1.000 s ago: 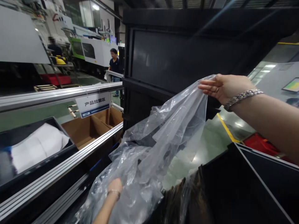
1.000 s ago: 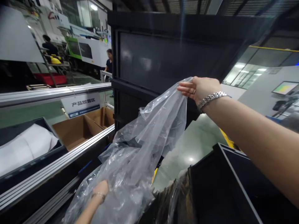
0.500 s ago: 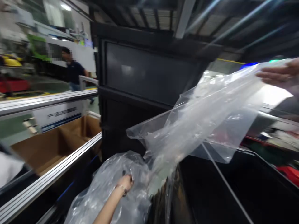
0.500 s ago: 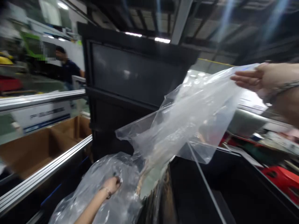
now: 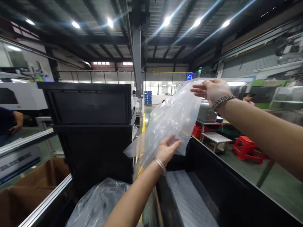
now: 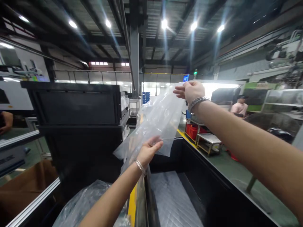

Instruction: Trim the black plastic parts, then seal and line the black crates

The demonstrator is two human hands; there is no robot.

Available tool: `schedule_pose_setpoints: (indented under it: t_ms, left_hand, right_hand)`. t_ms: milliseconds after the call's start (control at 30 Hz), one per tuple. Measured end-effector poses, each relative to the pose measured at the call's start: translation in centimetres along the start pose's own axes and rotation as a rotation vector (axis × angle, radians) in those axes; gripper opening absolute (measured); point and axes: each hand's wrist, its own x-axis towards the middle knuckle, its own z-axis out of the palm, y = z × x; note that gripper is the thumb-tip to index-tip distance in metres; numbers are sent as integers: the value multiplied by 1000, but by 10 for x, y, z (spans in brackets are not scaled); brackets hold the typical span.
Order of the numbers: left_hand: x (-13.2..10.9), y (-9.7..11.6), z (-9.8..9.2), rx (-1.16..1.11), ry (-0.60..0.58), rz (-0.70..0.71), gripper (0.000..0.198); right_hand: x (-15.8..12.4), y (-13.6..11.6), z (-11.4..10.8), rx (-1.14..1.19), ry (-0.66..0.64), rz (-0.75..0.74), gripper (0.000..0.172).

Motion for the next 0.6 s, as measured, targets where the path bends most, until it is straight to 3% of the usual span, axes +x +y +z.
schedule_pose_setpoints:
  t_ms: [67,167,333,500,600]
  left_hand:
    - [-4,6,26,4,11,89,22]
    - [-21,19,57,47,47,146,38]
    - [-51,25,102,139,39,152,60]
    - [-60,29,134,163,-80,55,61]
    - [-58,30,147,261,-57,90,59]
  right_hand:
    - [-6,-8,-23,34,29,41,24]
    - [-10,-12,-68,83,43,89,25]
    - [-6,8,-141,150,3,184,31]
    - [-3,19,-181,190,28,240,34]
    - [-2,17,-196,222,45,224,33]
